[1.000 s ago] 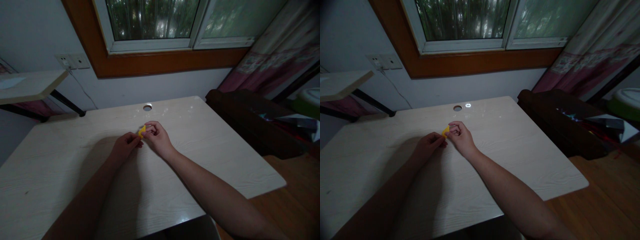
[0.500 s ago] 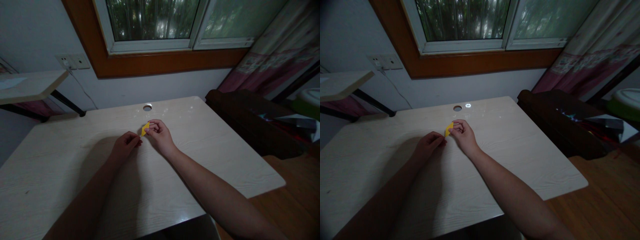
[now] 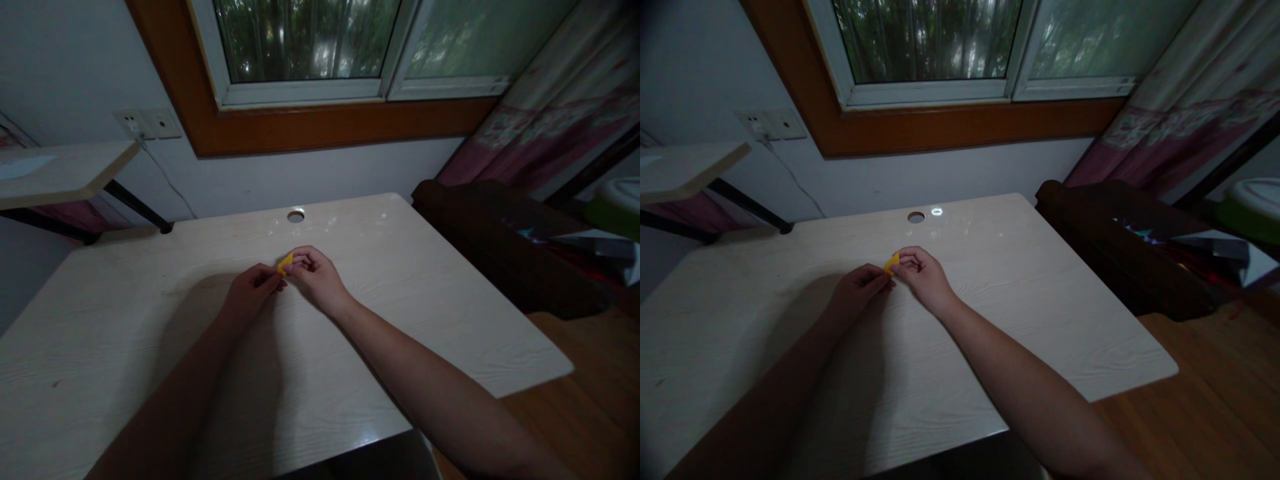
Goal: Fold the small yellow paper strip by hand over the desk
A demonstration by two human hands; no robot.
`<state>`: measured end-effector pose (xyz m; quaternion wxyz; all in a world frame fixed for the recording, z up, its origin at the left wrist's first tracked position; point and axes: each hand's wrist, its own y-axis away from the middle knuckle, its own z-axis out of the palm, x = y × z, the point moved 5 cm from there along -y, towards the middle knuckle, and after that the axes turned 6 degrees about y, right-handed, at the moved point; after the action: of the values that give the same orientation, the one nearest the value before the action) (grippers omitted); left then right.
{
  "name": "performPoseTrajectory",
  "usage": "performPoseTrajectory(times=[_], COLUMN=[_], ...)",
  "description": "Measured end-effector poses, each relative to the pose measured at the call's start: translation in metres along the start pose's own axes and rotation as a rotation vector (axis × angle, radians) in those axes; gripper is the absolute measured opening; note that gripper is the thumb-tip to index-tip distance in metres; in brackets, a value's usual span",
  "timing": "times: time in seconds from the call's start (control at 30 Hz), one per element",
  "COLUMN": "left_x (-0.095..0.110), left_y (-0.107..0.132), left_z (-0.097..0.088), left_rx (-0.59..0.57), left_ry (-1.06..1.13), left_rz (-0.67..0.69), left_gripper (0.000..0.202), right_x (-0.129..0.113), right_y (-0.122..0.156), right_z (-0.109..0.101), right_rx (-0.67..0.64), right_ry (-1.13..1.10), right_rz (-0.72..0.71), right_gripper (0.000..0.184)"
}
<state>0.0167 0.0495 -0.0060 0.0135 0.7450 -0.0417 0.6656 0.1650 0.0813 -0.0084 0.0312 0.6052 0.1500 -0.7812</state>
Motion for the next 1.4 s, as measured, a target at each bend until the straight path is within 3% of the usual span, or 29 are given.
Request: performPoseTrajectory(times=[0.5, 0.7, 0.93, 1.2, 1.4], left_x=[-0.005, 0.002, 0.010, 0.006, 0.015], left_y=[-0.001, 0.000, 0.002, 0.001, 0.003], left_z=[-0.002, -0.011, -0.021, -0.013, -0.014], left_rx=[0.057, 0.155, 0.285, 0.135, 0.127], left_ry=[-0.014, 0.010, 0.103, 0.129, -0.041], left_rz=[0.021, 0.065, 0.160, 0.159, 0.317], left_gripper=[0.026, 0.025, 0.022, 0.022, 0.014], right_x=[0.002, 0.006, 0.001, -0.002, -0.018], right_y=[-0.002, -0.002, 0.004, 0.006, 0.009], right_z=[-0.006, -0.007, -0.001, -0.002, 0.003], right_rx=[0.078, 0.042, -0.019, 0.024, -0.032], right_ry=[0.068, 0.088, 0.266, 0.294, 0.400], right_rz=[-0.002, 0.024, 0.003, -0.036, -0.188], right_gripper=[0.025, 0.030, 0.019, 0.015, 0.006])
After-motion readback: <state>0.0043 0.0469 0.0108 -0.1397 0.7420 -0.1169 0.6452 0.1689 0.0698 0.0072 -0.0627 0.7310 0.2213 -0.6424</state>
